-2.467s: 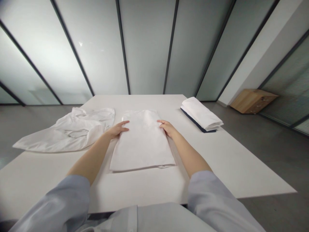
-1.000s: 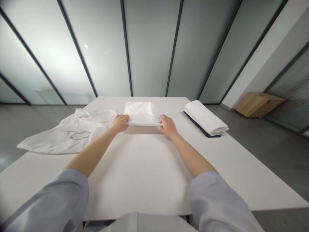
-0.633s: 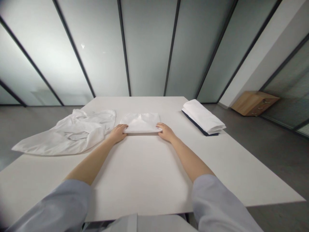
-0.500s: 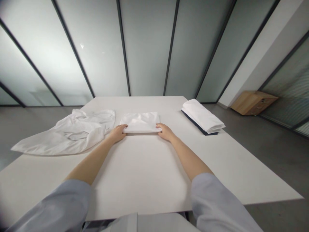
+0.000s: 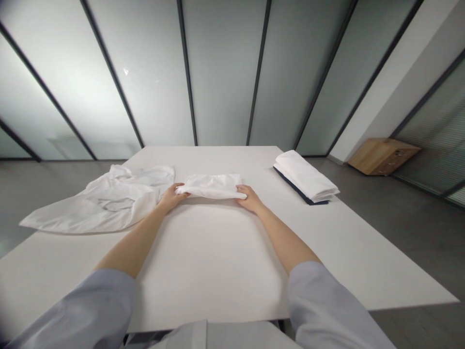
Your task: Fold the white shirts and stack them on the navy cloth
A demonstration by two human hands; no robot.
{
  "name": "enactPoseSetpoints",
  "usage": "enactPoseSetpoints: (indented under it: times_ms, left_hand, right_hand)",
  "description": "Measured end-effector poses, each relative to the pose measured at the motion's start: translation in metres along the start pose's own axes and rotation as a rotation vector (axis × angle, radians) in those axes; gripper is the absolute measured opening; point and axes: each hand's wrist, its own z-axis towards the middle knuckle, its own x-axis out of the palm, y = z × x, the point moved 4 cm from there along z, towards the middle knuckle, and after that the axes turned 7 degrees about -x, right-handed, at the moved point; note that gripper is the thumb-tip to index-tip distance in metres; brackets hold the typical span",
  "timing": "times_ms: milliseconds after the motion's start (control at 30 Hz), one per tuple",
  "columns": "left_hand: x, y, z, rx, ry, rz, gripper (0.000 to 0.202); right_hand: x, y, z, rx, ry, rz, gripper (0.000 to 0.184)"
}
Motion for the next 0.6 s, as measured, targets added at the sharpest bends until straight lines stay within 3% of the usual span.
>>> enactPoseSetpoints:
  times_ms: [100, 200, 400, 600]
  left_hand:
    - [-0.002, 0.003, 0.001, 0.014, -0.043, -0.008, 0.069]
    - [-0.001, 0.007, 0.004, 0.052, -0.002, 0.022, 0.075]
    - [0.006, 0.002, 0.003, 0.250, 0.088, 0.115, 0.073]
    - [0.008, -0.003, 0.001, 0.080, 0.122, -0.076, 0.047]
  right_hand:
    - [0.001, -0.012, -0.002, 0.143, -0.027, 0.122, 0.036]
    - [0.000, -0.023, -0.003, 0.266, -0.027, 0.224, 0.043]
    - [-0.007, -0.027, -0.002, 0.308, -0.041, 0.331, 0.042]
    - [-0.009, -0.023, -0.004, 0.284, 0.002, 0.312, 0.042]
